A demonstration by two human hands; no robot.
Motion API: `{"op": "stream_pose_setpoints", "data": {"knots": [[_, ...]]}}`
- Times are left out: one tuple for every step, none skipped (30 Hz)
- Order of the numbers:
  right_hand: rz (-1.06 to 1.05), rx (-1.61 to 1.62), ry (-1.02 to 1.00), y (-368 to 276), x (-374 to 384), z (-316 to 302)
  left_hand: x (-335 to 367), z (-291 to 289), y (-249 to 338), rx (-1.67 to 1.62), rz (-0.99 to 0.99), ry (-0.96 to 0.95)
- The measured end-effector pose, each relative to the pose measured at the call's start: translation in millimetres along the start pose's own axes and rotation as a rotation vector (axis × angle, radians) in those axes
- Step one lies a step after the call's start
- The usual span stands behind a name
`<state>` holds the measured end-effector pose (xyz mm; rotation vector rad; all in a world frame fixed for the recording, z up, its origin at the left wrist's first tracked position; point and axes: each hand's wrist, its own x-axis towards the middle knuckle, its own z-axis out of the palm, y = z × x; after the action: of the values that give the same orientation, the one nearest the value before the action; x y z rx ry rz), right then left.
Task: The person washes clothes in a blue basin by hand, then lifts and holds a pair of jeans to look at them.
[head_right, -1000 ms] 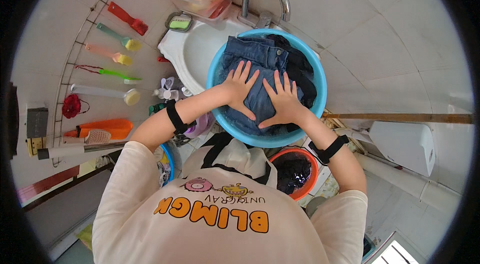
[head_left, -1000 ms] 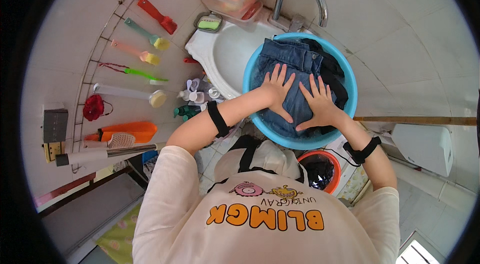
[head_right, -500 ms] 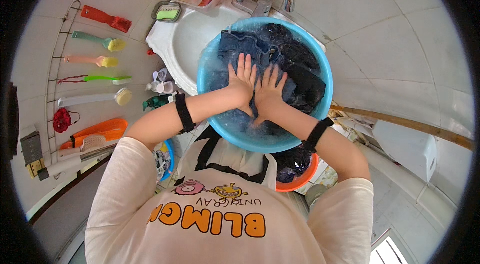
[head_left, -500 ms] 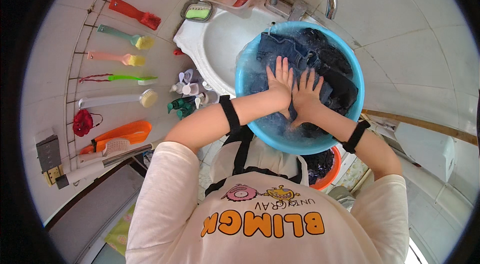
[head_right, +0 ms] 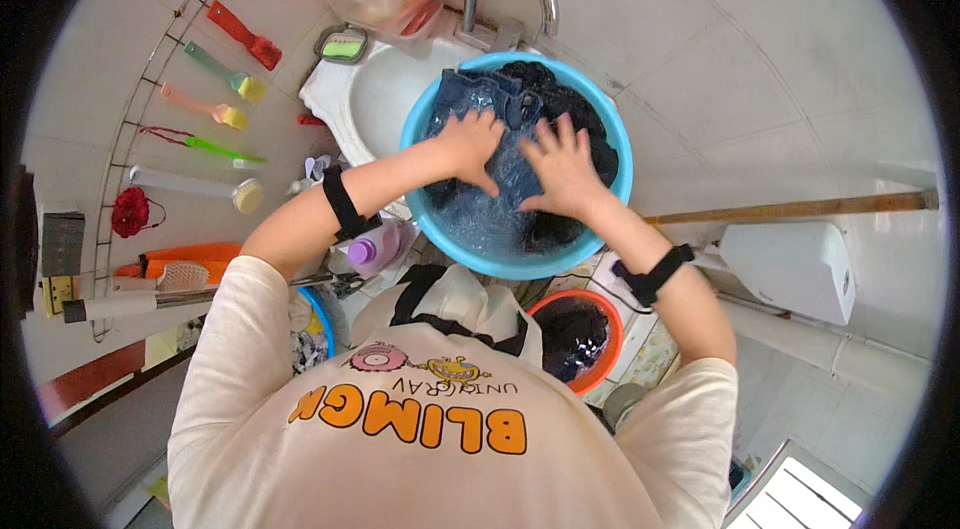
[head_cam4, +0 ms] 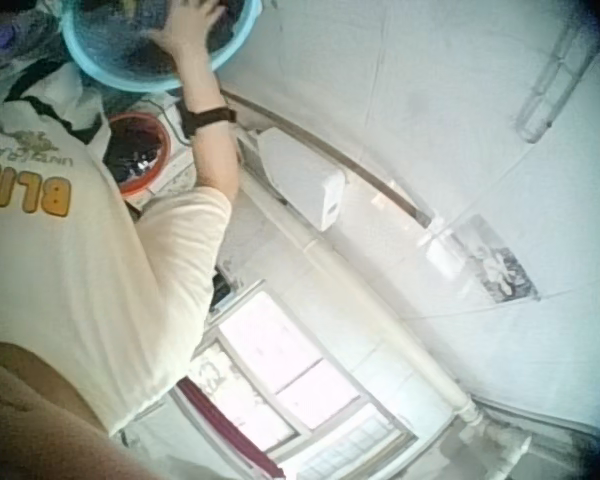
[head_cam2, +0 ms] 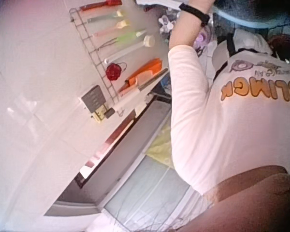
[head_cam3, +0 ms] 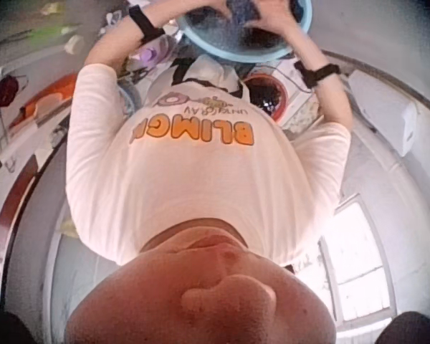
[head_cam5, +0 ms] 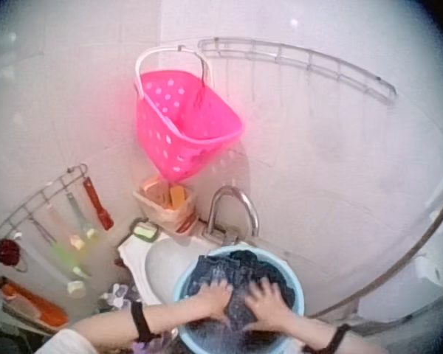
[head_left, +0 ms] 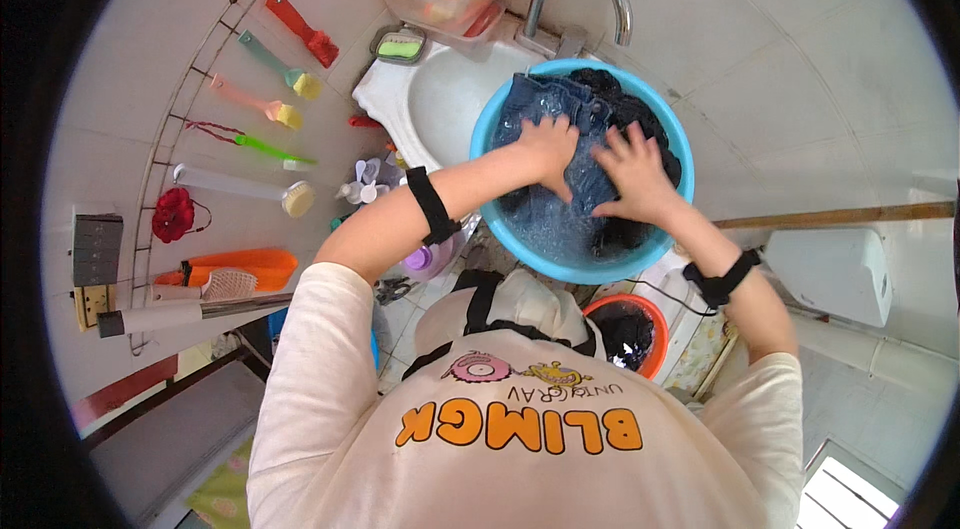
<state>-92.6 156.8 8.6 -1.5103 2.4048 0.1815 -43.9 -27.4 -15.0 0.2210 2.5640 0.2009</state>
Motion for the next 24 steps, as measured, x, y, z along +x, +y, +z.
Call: {"op": "stream_pose_setpoints", "data": {"knots": [[0.077, -0.105, 0.111, 5, -11, -3, -5, -6, 2, -0.07, 0.027, 0.149], [0.172, -0.05, 0.071, 7, -18, -4, -11, -10, 4, -0.048, 0.011, 0.236], [0.265, 0.005, 0.034, 14, -20, -5, -12, -14, 8, -0.024, -0.008, 0.324], [0.329, 0.168, -0.123, 24, -16, 1, -6, -15, 9, 0.0, -0.054, 0.244], [0.335, 0.174, -0.126, 25, -17, 13, -2, -13, 13, 0.001, -0.048, 0.238], [0.322, 0.22, -0.156, 21, -13, 20, 2, -10, 13, -0.041, -0.053, 0.159], [0.307, 0.266, -0.185, 18, -9, 25, 8, -8, 11, -0.082, -0.058, 0.079], [0.303, 0.237, -0.24, 16, -6, 30, 13, -6, 10, -0.083, -0.03, 0.003], [0.303, 0.242, -0.245, 18, -6, 36, 15, -7, 11, -0.085, -0.029, -0.004], [0.276, 0.249, -0.197, 21, -5, 44, 17, -8, 11, -0.08, -0.024, -0.032], [0.248, 0.256, -0.149, 23, -4, 51, 18, -8, 12, -0.076, -0.019, -0.062], [0.261, 0.265, -0.22, 22, -2, 50, 18, -4, 12, -0.088, -0.009, -0.069], [0.255, 0.269, -0.226, 24, 2, 49, 21, -2, 14, -0.092, -0.013, -0.076], [0.271, 0.255, -0.301, 27, 6, 48, 25, -1, 15, -0.068, -0.023, -0.063], [0.288, 0.245, -0.379, 26, 9, 47, 27, 0, 17, -0.043, -0.029, -0.056], [0.265, 0.219, -0.463, 28, 14, 45, 30, -1, 20, -0.016, -0.052, -0.09], [0.263, 0.229, -0.472, 25, 19, 43, 31, 0, 24, -0.019, -0.05, -0.103], [0.274, 0.14, -0.53, 22, 23, 40, 32, 0, 28, -0.005, -0.102, -0.096], [0.286, 0.05, -0.586, 21, 27, 40, 33, 1, 32, 0.009, -0.152, -0.087], [0.287, 0.053, -0.591, 20, 29, 49, 36, 2, 34, 0.008, -0.149, -0.091], [0.28, -0.049, -0.588, 20, 31, 64, 37, 1, 36, 0.043, -0.178, -0.118], [0.28, -0.102, -0.582, 19, 32, 75, 39, 1, 38, 0.079, -0.207, -0.142], [0.279, -0.155, -0.579, 17, 33, 85, 41, 4, 40, 0.08, -0.205, -0.136], [0.337, -0.157, -0.518, 14, 34, 85, 42, 6, 40, 0.1, -0.22, -0.143]]}}
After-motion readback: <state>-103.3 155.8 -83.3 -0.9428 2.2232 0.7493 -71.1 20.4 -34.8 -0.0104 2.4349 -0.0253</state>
